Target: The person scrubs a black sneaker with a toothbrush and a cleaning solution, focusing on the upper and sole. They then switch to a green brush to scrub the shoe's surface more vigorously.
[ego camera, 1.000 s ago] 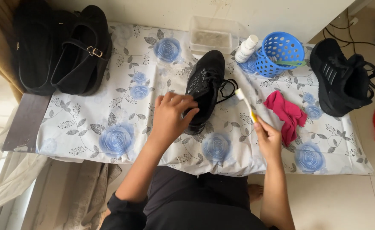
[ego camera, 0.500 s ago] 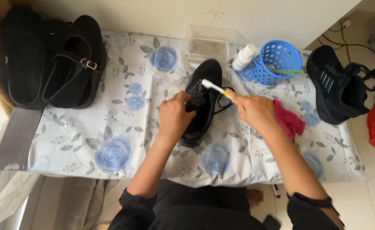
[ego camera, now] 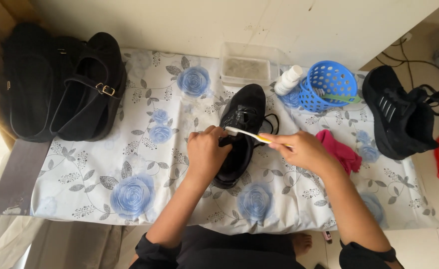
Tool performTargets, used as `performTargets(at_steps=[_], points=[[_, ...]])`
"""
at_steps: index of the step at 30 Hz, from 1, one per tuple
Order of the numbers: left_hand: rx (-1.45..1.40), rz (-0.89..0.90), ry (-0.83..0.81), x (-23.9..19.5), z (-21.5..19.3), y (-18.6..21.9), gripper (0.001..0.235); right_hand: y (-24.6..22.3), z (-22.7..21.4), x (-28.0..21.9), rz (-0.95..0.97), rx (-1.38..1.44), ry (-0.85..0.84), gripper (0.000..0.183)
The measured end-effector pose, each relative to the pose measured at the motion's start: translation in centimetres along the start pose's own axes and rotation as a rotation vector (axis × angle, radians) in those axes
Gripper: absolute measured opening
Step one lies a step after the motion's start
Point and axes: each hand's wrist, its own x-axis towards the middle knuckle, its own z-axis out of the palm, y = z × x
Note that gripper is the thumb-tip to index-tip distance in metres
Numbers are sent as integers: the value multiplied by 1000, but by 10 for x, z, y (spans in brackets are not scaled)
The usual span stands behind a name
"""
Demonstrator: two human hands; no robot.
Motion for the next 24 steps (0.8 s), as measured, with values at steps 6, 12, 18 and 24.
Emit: performTargets(at_steps=[6, 12, 18, 24], points=[[-63, -32, 62, 4, 3, -1, 22, 42, 7, 32, 176, -235, 183, 27], [-195, -119, 100, -2, -5, -3, 12, 54, 8, 87, 157, -367, 444, 28], [-106, -174, 109, -6, -22, 0, 14, 93, 12, 190, 90, -552, 360, 21], [-155, -125, -5, -2, -27, -4, 35, 69, 1, 148, 186, -435, 374, 30]])
